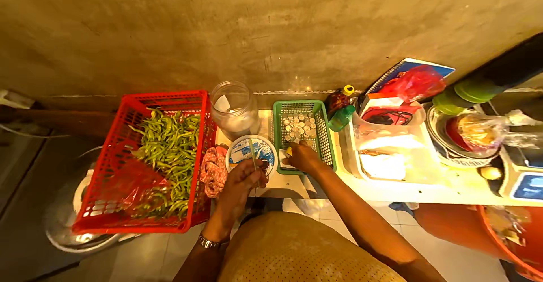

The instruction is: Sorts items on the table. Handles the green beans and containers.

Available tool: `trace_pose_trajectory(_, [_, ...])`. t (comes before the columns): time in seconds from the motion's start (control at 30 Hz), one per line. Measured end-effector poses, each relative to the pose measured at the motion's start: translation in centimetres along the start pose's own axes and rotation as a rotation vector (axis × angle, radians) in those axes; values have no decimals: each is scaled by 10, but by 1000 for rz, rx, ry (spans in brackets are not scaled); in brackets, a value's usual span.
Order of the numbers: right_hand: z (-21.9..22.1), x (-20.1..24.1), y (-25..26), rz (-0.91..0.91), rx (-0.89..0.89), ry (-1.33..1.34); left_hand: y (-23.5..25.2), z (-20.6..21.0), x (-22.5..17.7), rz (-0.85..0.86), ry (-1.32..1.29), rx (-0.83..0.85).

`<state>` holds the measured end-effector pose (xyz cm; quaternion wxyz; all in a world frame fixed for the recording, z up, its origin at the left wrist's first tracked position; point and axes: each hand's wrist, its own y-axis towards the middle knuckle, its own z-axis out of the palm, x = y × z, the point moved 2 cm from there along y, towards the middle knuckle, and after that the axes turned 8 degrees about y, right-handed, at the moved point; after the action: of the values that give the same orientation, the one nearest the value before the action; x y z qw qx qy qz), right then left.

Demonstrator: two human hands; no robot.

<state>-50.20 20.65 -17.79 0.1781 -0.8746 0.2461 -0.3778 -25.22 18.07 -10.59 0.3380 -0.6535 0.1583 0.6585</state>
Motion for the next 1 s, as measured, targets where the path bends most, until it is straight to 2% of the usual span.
trace_pose_trajectory(0.07, [5,3,0,-33,-28,-9,-1,-3,2,-16,-21,-10])
trace_pose_trajectory(0.1, [3,4,-3,-60,-68,72,-1,-4,3,-23,-37,-19])
trace_pose_trajectory(0.2, [-10,7,-24,-114,-140,555,-2,-7,7,-39,-73,-41])
trace_pose_trajectory(0.23, [-14,10,-34,-139,-94,737,-2,-8,7,-35,-88,-41])
trace_pose_trajectory(0.3, [-18,22,-57,-180,149,1064,1,-6,7,-18,-128,-29])
trace_pose_trajectory(0.37, [-8,34,-75,-199,335,1205,7,0,6,-5,-151,-9])
trace_pose_trajectory(0.47, [9,51,-91,-178,347,1197,15,10,10,11,-39,-1])
trace_pose_trajectory(0.57, [16,51,-90,-221,7,972,16,19,8,36,207,-78])
trace_pose_trajectory(0.63, [11,50,-90,-253,-155,877,17,23,4,56,316,-110])
trace_pose_trajectory(0.67, [7,48,-90,-259,-171,892,17,25,3,57,353,-110])
trace_pose_trajectory(0.8, [4,46,-89,-195,-51,1175,18,30,2,58,437,-16])
trace_pose_trajectory(0.9, [11,42,-85,-184,7,1138,16,40,11,251,544,56])
trace_pose_trajectory(1.0, [7,38,-82,-126,-125,1010,19,35,11,404,742,80])
